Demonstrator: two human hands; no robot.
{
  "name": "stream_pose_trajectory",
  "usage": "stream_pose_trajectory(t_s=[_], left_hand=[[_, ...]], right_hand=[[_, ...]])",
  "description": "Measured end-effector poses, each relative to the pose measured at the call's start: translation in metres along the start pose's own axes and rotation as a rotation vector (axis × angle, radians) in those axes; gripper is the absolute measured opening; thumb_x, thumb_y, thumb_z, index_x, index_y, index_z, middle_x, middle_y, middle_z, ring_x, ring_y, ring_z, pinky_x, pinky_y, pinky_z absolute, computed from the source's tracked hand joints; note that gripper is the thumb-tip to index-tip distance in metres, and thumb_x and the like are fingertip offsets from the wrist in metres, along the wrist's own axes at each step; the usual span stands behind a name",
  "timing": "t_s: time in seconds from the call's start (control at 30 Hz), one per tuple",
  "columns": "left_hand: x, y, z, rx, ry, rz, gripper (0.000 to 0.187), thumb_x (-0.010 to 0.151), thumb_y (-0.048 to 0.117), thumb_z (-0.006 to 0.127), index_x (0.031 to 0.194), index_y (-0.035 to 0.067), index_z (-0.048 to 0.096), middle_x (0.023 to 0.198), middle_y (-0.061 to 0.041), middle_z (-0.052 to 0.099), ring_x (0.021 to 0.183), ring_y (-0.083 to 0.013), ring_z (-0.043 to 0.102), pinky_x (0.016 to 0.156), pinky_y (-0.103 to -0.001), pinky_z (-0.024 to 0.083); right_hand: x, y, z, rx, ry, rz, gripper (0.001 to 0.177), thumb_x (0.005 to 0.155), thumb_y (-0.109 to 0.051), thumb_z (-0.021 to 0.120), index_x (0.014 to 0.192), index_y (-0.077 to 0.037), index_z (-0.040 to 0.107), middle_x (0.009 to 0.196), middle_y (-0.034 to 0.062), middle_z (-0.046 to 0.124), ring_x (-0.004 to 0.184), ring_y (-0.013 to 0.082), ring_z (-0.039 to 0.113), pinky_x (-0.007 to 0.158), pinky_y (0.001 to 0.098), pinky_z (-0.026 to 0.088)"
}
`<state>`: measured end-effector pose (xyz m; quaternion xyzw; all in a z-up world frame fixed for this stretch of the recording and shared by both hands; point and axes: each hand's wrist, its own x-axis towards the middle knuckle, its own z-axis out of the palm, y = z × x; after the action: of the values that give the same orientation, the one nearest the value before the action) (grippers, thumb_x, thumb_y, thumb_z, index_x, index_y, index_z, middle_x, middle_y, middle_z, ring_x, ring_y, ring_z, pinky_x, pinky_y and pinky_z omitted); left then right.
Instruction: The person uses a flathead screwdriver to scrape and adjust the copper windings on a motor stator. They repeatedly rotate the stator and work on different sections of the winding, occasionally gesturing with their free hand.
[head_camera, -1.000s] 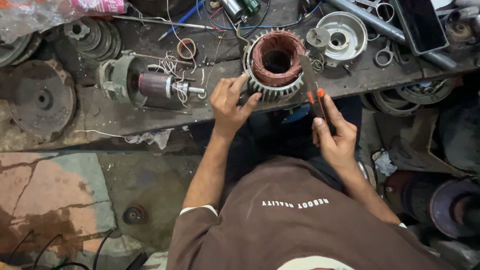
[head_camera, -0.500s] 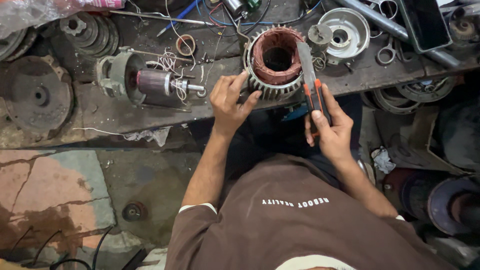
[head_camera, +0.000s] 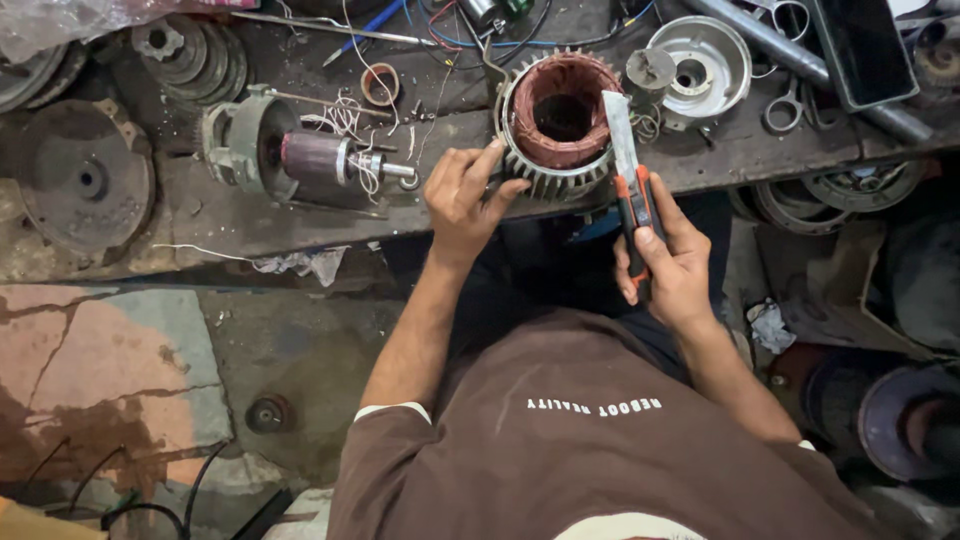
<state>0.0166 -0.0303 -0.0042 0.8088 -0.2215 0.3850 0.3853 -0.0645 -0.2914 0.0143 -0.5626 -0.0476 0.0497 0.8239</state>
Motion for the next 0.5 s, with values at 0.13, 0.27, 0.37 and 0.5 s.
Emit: stream_pose_trajectory(t_s=[0.13,0.27,0.37,0.5], left_hand=[[0.001,0.001,-0.002,-0.006,-0.005,-0.007,0.051,0.092,0.037,0.082,0.128,0.005,0.064,0.094,-0.009,0.065,0.077,-0.0261,0.059,0.068,-0.039,0.049],[0.001,0.002,-0.001,-0.02,0.002,-0.008,0.05,0.092,0.036,0.082,0.128,0.006,0.064,0.095,-0.009,0.065,0.078,-0.0258,0.06,0.069,-0.038,0.05],[0.0,0.001,0.0,-0.001,0.0,-0.014,0.052,0.09,0.036,0.084,0.128,0.006,0.065,0.094,-0.009,0.065,0.074,-0.025,0.058,0.067,-0.039,0.049],[0.0,-0.002,-0.001,-0.005,0.004,0.004,0.052,0.091,0.035,0.084,0.129,0.007,0.063,0.097,-0.01,0.065,0.078,-0.0267,0.06,0.069,-0.039,0.05]], right_hand=[[0.01,0.001,-0.005,0.15,-0.03,0.074,0.063,0.108,-0.014,0.056,0.166,-0.014,0.034,0.078,0.0132,0.061,0.047,0.0169,0.053,0.042,0.0283,0.044],[0.016,0.005,0.001,-0.144,0.036,-0.081,0.059,0.107,-0.009,0.058,0.163,-0.013,0.039,0.101,0.0136,0.068,0.054,0.0161,0.053,0.048,0.0285,0.046],[0.017,0.003,-0.001,-0.762,0.091,-0.44,0.057,0.106,0.001,0.063,0.159,-0.013,0.047,0.101,0.0131,0.068,0.064,0.0184,0.058,0.057,0.0298,0.049],[0.018,-0.004,-0.009,-1.253,0.133,-0.755,0.059,0.103,0.006,0.074,0.155,-0.014,0.055,0.097,0.0123,0.064,0.072,0.0293,0.062,0.067,0.0372,0.051]])
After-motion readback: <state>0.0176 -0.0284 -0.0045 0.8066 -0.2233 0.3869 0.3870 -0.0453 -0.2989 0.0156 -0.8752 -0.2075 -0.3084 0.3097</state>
